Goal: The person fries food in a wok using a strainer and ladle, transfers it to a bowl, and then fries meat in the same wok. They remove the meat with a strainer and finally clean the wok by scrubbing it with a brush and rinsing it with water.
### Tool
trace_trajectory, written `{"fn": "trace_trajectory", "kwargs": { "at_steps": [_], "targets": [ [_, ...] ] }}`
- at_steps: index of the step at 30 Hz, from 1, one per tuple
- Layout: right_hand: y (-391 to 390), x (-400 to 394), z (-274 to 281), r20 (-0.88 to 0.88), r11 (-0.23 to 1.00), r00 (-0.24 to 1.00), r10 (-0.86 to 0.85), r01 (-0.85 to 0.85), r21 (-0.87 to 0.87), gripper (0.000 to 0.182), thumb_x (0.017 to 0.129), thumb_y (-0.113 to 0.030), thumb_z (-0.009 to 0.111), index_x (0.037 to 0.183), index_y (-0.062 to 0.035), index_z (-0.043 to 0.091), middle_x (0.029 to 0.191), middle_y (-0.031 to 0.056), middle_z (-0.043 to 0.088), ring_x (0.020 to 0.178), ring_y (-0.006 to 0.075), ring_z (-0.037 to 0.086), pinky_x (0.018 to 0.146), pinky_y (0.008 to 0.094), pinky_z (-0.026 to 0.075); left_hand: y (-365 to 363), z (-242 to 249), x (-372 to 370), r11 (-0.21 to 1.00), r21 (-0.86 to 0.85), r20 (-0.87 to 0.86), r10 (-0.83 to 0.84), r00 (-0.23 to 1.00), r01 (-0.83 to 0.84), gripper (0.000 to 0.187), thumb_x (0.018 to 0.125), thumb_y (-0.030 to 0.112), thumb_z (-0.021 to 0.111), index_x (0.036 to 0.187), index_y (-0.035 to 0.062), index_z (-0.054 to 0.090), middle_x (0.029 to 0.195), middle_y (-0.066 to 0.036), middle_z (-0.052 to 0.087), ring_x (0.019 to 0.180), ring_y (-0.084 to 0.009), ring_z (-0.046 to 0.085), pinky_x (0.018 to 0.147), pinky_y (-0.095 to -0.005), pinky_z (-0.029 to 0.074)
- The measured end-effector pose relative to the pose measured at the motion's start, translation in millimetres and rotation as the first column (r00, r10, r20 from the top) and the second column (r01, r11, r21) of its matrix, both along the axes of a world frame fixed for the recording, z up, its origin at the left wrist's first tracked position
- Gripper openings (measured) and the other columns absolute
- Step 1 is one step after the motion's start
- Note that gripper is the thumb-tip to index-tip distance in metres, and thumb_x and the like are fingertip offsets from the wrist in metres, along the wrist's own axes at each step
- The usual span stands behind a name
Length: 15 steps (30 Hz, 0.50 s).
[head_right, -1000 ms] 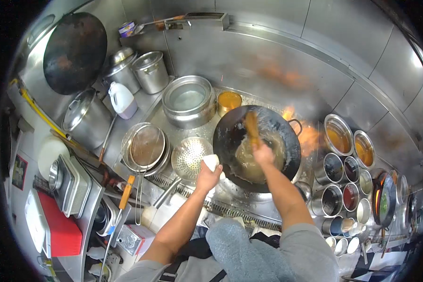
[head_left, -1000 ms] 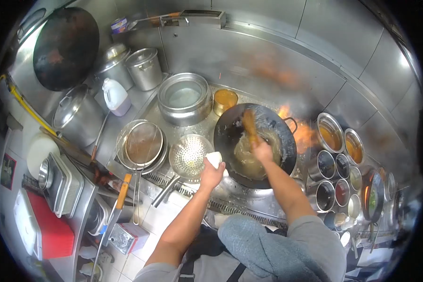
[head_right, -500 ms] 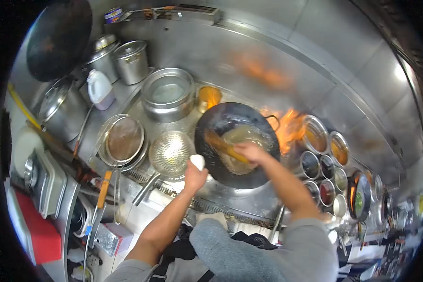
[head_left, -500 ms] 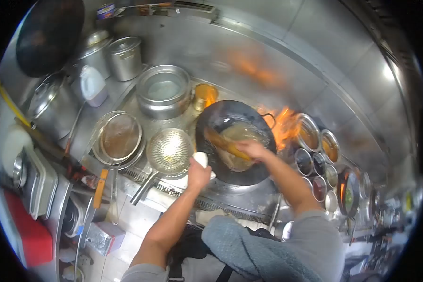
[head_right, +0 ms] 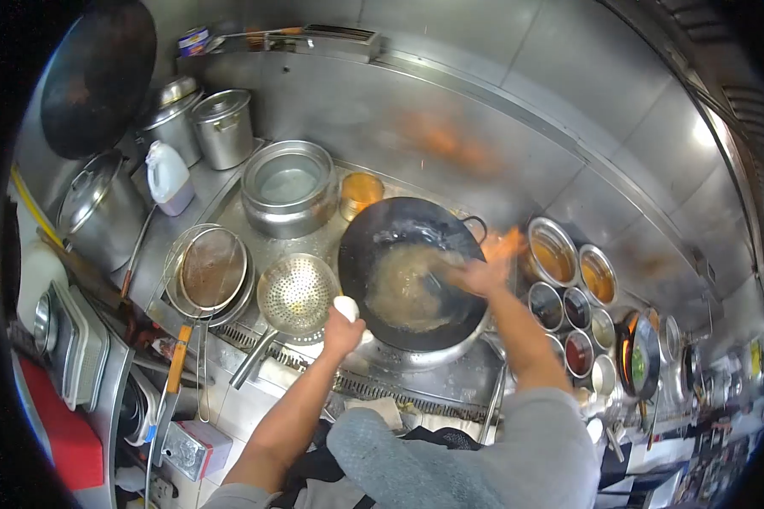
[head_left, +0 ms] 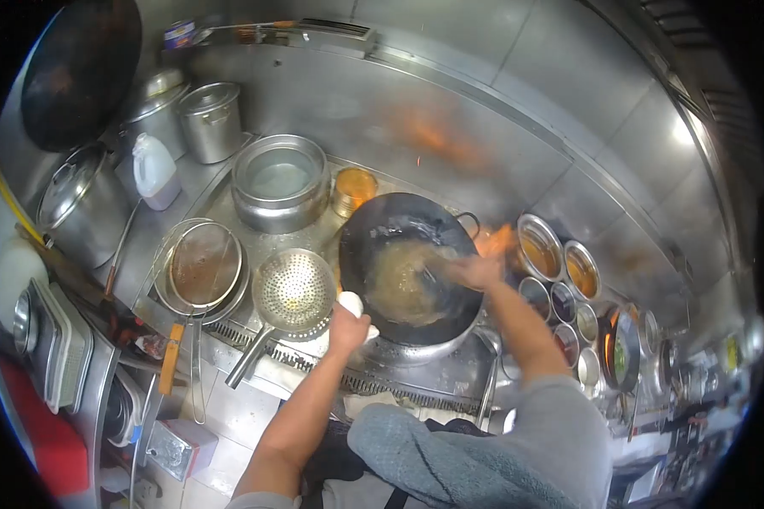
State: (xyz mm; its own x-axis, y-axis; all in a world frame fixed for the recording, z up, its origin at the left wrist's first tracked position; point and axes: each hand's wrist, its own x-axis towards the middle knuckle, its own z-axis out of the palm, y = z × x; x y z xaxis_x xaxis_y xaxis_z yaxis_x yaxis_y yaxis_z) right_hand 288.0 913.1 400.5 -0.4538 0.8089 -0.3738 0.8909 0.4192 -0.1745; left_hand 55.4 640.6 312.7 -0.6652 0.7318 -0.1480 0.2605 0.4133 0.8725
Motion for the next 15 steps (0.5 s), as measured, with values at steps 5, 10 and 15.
{"fn": "trace_trajectory", "kwargs": {
  "at_steps": [5,10,15],
  "targets": [
    [-92.6,-56.2,-72.6,-0.175,0.969,0.961,-0.215,0.232,0.082,0.047,0.091,-0.052,0.049,0.130,-0.0280,0.060,0.103,0.0172,0.070,0.100,0.0366,0.066,0.088,0.0462,0.051,-13.0,34.4,-0.6,0.996,0.017,0.052,-0.083,0.995,0.082,0.060,0.075,0.020,0.065,0.118,-0.0138,0.039,0.107,-0.038,0.059,0.105,-0.0489,0.059,0.094,-0.0480,0.045],
    [-147.8,36.6,8.5,-0.025,0.986,0.986,0.164,-0.165,-0.016,0.051,0.090,-0.057,0.050,0.132,-0.0301,0.058,0.104,0.0152,0.070,0.098,0.0361,0.067,0.086,0.0467,0.052,-15.6,39.7,1.8,0.999,0.036,0.103,-0.030,0.994,0.027,0.063,0.075,0.019,0.064,0.123,-0.0107,0.037,0.112,-0.035,0.059,0.108,-0.0472,0.058,0.094,-0.0471,0.045],
    [-58.9,53.4,62.6,0.218,0.993,0.970,0.111,-0.118,0.022,0.053,0.089,-0.062,0.045,0.132,-0.0347,0.056,0.112,0.0115,0.069,0.104,0.0346,0.065,0.088,0.0446,0.052,3.8,17.7,-26.1,0.992,-0.049,0.098,-0.110,0.989,0.116,0.060,0.074,0.021,0.065,0.119,-0.0120,0.045,0.109,-0.036,0.060,0.107,-0.0469,0.059,0.093,-0.0465,0.046]
  ]
}}
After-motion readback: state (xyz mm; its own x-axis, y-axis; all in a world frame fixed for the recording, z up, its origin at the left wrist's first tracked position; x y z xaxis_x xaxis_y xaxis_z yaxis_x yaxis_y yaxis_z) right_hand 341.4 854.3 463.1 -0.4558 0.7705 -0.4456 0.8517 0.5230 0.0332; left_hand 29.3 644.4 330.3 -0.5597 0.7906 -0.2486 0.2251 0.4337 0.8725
